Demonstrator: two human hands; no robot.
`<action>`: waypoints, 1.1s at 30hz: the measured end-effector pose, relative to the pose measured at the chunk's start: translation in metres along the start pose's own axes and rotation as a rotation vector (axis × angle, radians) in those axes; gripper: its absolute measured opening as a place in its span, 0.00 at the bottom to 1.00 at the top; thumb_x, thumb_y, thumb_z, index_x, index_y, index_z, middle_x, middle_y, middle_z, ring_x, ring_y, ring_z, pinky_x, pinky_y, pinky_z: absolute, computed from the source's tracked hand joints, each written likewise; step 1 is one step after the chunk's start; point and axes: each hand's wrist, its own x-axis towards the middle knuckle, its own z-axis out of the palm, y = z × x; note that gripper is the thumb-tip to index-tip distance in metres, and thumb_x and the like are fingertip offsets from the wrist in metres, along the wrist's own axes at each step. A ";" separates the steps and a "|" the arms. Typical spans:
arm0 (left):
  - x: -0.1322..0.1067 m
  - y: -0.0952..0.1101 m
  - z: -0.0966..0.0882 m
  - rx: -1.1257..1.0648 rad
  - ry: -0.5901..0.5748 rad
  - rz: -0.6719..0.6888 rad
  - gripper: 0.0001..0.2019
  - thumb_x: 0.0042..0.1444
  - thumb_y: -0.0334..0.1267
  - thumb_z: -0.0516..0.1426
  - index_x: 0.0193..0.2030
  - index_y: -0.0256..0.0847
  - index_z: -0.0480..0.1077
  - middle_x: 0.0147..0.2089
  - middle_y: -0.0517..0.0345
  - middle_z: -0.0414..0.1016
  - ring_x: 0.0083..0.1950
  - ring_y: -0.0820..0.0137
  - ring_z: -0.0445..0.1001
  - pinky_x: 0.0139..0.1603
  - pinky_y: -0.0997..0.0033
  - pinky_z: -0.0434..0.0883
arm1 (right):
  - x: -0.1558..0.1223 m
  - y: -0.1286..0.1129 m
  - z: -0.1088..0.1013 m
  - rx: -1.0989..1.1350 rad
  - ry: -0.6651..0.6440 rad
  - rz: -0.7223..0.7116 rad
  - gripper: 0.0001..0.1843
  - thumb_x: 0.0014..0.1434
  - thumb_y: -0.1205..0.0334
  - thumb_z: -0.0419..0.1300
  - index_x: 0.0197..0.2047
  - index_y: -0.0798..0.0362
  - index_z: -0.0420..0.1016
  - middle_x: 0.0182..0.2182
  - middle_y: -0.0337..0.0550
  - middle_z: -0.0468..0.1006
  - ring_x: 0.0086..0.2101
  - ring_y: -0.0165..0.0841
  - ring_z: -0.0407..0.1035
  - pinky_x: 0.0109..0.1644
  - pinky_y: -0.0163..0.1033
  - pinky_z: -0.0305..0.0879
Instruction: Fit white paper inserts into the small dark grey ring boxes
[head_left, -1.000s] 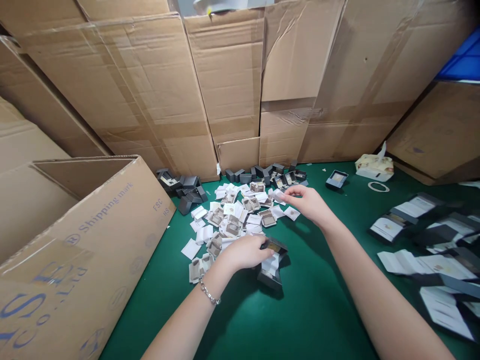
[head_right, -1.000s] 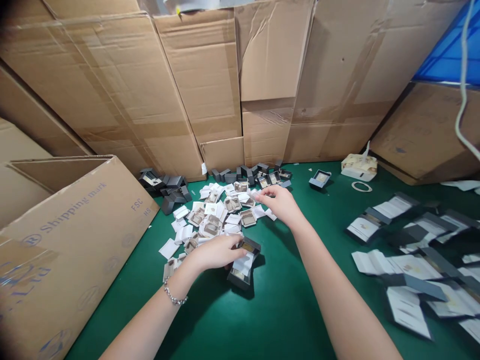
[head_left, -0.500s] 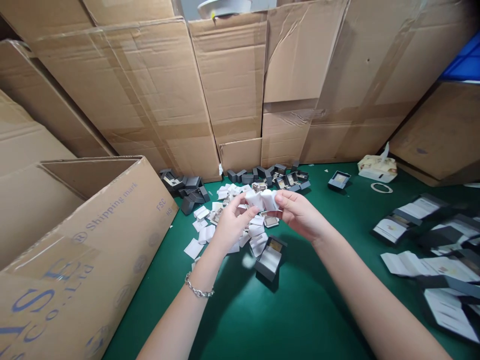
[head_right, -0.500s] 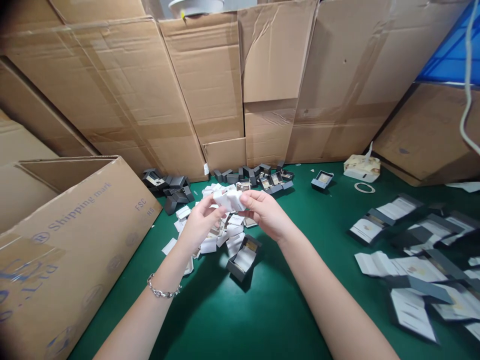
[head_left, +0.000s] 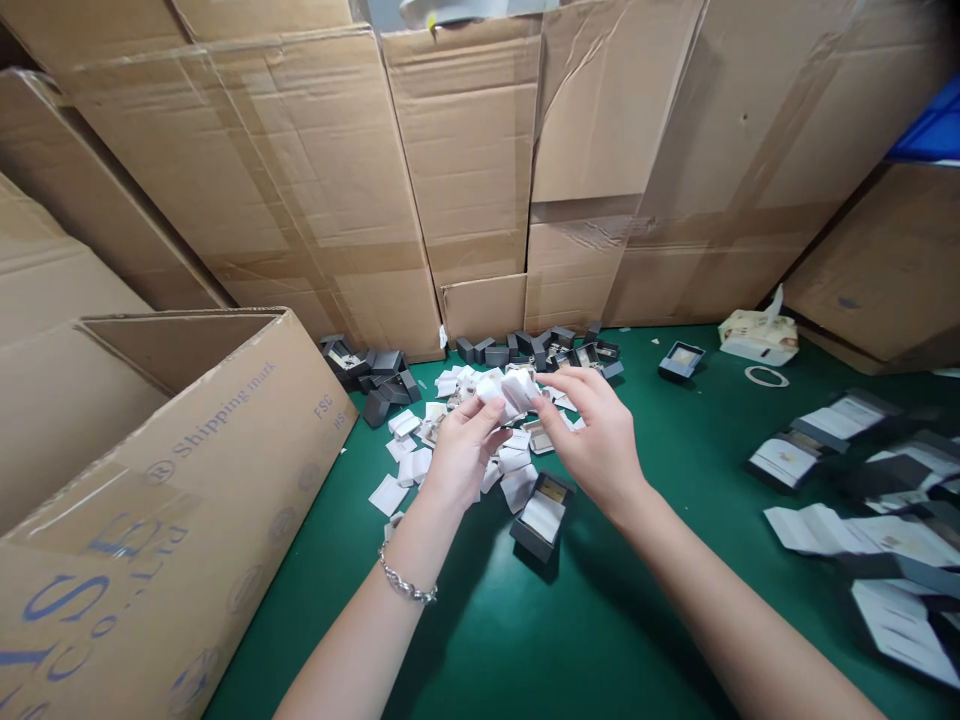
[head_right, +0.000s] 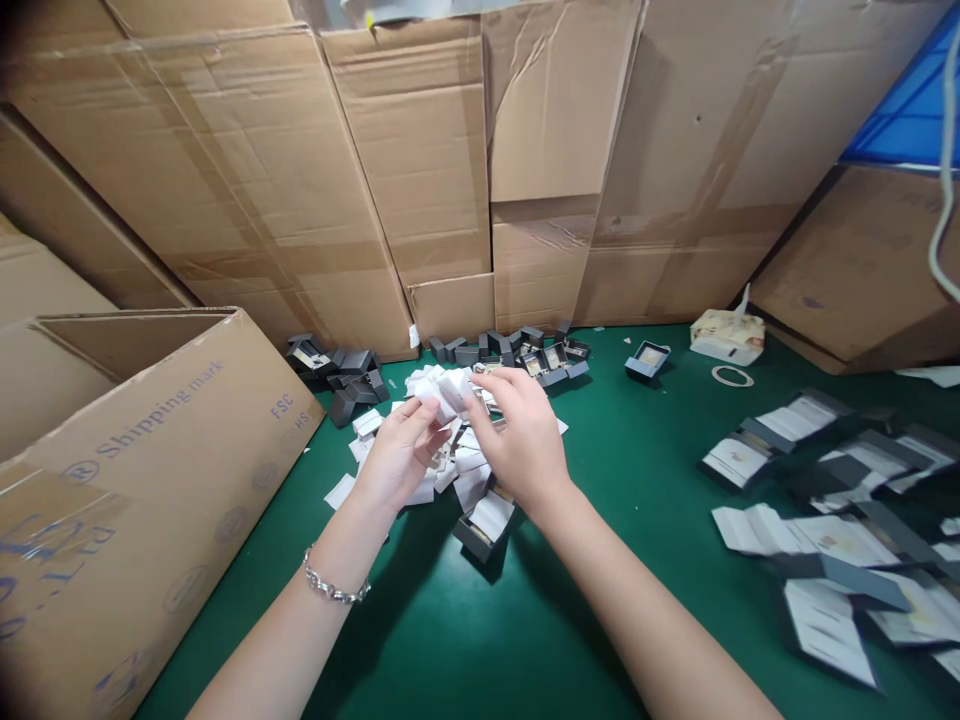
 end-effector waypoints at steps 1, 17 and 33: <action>0.000 0.000 0.001 -0.055 0.015 -0.007 0.14 0.42 0.40 0.66 0.36 0.37 0.73 0.33 0.62 0.74 0.31 0.80 0.70 0.35 0.80 0.70 | -0.002 -0.002 0.000 -0.060 0.006 -0.070 0.12 0.58 0.58 0.55 0.44 0.48 0.74 0.42 0.47 0.74 0.44 0.39 0.68 0.48 0.47 0.66; -0.006 0.002 0.004 0.137 -0.057 0.172 0.15 0.46 0.38 0.63 0.42 0.39 0.75 0.45 0.54 0.77 0.45 0.68 0.74 0.47 0.70 0.70 | -0.005 -0.008 0.004 -0.029 -0.134 -0.011 0.18 0.57 0.61 0.55 0.52 0.49 0.67 0.47 0.46 0.73 0.48 0.40 0.67 0.50 0.47 0.66; -0.016 0.002 0.008 0.503 -0.076 0.389 0.20 0.53 0.41 0.58 0.54 0.43 0.70 0.59 0.54 0.67 0.62 0.62 0.62 0.64 0.62 0.57 | -0.009 -0.009 0.006 -0.028 -0.131 -0.051 0.22 0.54 0.64 0.56 0.54 0.50 0.64 0.48 0.48 0.72 0.49 0.41 0.66 0.51 0.49 0.65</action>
